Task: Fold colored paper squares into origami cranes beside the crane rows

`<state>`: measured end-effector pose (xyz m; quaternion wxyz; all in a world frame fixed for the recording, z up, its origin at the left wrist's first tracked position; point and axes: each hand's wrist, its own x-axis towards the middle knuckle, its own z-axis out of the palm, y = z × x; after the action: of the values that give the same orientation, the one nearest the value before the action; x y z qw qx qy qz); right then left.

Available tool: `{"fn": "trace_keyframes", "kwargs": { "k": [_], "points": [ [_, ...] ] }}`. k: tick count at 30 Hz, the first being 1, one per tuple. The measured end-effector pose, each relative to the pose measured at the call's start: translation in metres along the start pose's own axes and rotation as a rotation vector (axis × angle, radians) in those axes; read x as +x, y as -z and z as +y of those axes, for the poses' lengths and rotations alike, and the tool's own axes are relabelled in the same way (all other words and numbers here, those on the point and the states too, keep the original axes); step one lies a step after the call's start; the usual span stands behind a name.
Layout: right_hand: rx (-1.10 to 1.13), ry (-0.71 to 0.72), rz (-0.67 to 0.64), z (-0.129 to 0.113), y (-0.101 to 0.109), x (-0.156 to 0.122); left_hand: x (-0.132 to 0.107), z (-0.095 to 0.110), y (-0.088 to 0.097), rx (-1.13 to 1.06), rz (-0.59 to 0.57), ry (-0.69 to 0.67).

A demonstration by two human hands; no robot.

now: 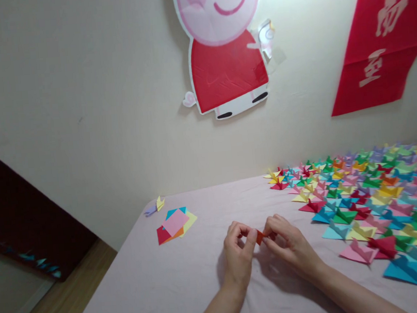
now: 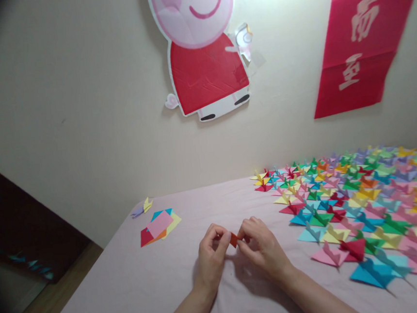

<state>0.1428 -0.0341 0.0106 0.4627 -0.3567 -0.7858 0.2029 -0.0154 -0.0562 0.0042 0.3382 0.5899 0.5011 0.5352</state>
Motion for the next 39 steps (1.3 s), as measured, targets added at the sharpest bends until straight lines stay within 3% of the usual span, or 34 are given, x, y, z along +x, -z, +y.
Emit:
{"fn": "trace_keyframes", "kwargs": {
  "k": [11, 27, 39],
  "points": [
    [-0.106, 0.125, -0.018, -0.003, -0.001, 0.0, 0.001, 0.001, 0.0, 0.037, 0.011, -0.051],
    [-0.035, -0.03, 0.003, 0.002, -0.003, 0.0, 0.0, 0.001, -0.002, 0.029, 0.018, 0.009],
    [0.057, -0.074, 0.021, 0.004, -0.004, 0.0, -0.004, 0.013, -0.004, 0.278, -0.049, -0.07]
  ]
}}
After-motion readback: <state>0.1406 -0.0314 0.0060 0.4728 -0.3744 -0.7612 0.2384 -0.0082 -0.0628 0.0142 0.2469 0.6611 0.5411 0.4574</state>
